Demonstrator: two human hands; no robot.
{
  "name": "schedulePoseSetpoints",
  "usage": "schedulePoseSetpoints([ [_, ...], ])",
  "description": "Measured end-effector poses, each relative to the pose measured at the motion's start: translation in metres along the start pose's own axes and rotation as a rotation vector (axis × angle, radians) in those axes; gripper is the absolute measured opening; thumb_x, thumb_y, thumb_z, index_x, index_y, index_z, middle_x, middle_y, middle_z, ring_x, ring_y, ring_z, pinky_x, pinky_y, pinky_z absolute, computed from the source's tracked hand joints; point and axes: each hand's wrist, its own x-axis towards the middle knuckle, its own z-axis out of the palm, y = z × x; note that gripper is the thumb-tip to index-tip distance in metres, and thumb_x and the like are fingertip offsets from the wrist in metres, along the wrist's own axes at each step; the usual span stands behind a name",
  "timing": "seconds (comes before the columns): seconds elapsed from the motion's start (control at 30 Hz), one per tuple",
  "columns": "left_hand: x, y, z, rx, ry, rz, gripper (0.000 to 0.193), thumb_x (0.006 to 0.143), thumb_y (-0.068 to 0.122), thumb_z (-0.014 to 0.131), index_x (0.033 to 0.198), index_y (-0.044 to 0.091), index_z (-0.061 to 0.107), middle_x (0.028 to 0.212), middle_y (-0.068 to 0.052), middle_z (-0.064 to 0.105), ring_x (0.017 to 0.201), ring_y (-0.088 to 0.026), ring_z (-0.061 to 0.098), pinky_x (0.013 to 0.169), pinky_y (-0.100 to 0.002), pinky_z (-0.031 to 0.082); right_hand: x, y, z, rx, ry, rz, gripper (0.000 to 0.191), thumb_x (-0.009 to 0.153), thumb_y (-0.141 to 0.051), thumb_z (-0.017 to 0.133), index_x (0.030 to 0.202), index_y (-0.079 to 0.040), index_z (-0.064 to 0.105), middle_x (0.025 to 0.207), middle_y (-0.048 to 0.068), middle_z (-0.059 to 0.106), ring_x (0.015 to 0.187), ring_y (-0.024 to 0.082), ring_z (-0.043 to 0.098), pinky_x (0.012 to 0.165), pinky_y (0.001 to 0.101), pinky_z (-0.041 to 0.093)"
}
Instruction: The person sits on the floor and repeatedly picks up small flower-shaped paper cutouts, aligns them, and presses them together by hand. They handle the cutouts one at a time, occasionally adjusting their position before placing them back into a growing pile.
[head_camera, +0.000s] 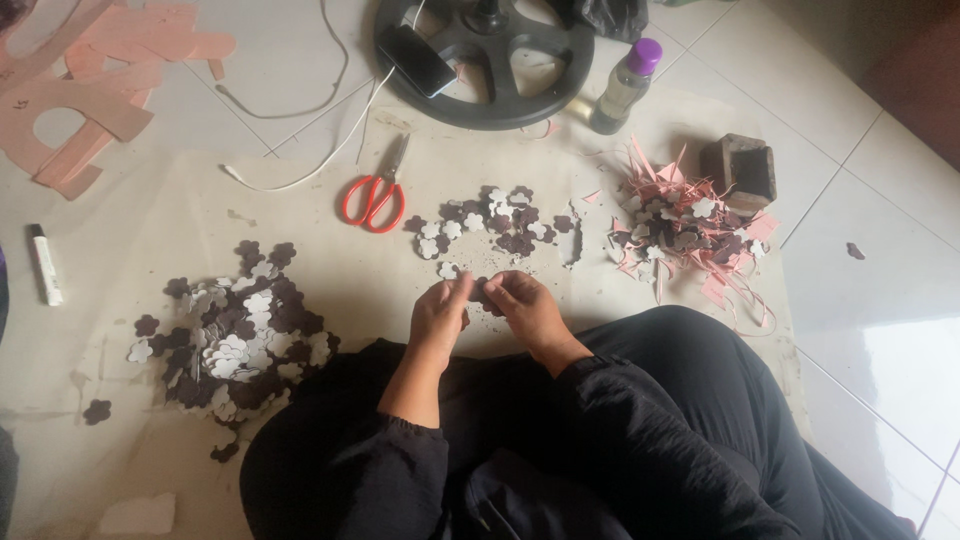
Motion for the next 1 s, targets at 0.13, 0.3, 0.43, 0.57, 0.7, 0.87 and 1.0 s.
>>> schedulePoseSetpoints([
  [0.13,0.003,-0.01,0.003,0.102,-0.021,0.109,0.029,0.092,0.032,0.067,0.092,0.006,0.077,0.067,0.004,0.059,0.062,-0.007,0.052,0.058,-0.025,0.044,0.001,0.001,-0.002,-0.1,0.003,-0.003,0.022,0.099,-0.023,0.065,0.106,-0.002,0.068,0.091,0.003,0.071,0.083,0.009,0.064,0.077,0.0249,0.051],
  [0.3,0.006,-0.018,0.003,-0.034,-0.023,0.055,0.032,0.095,0.037,0.069,0.094,0.006,0.077,0.067,0.005,0.057,0.062,-0.007,0.05,0.059,-0.024,0.043,0.002,-0.006,-0.006,-0.117,0.151,0.007,0.036,0.106,-0.035,0.057,0.105,-0.003,0.073,0.094,0.003,0.077,0.09,0.009,0.069,0.084,0.0211,0.052],
  [0.43,0.009,-0.017,0.003,0.024,-0.027,0.027,0.035,0.097,0.038,0.065,0.099,0.005,0.077,0.07,-0.001,0.058,0.064,-0.009,0.052,0.06,-0.026,0.044,0.002,-0.01,-0.004,-0.246,0.125,0.139,0.028,0.098,-0.029,0.068,0.109,-0.003,0.071,0.097,0.003,0.072,0.084,0.01,0.06,0.073,0.0255,0.046],
  [0.57,0.011,-0.012,-0.002,-0.479,-0.13,-0.179,0.064,0.103,0.055,0.039,0.11,0.002,0.075,0.104,-0.007,0.076,0.081,-0.015,0.057,0.066,-0.028,0.044,0.004,-0.007,-0.002,-0.113,0.144,0.015,0.027,0.097,-0.026,0.069,0.107,-0.001,0.068,0.091,0.004,0.07,0.08,0.01,0.063,0.07,0.0248,0.05],
  [0.7,0.01,-0.004,-0.013,-0.829,-0.175,-0.282,0.074,0.101,0.062,0.032,0.124,0.001,0.066,0.122,-0.014,0.071,0.109,-0.024,0.065,0.086,-0.035,0.05,0.008,-0.006,-0.008,-0.001,0.184,-0.074,0.026,0.096,-0.028,0.065,0.108,-0.005,0.07,0.088,-0.001,0.073,0.079,0.007,0.063,0.07,0.0224,0.051],
  [0.87,0.007,-0.002,-0.011,-0.96,-0.177,-0.32,0.068,0.101,0.06,0.041,0.129,0.001,0.06,0.123,-0.017,0.067,0.114,-0.029,0.065,0.101,-0.043,0.051,0.0,-0.007,-0.003,-0.132,0.057,-0.082,0.027,0.094,-0.026,0.075,0.099,0.0,0.071,0.081,0.001,0.07,0.074,0.01,0.062,0.069,0.0256,0.05],
  [1.0,0.008,-0.005,-0.009,-0.901,-0.208,-0.34,0.056,0.099,0.049,0.054,0.126,0.001,0.06,0.118,-0.02,0.067,0.108,-0.03,0.066,0.099,-0.044,0.052,-0.016,-0.012,0.019,-0.421,0.024,-0.214,0.032,0.084,-0.028,0.084,0.093,-0.002,0.067,0.08,0.004,0.071,0.072,0.01,0.064,0.066,0.028,0.055],
])
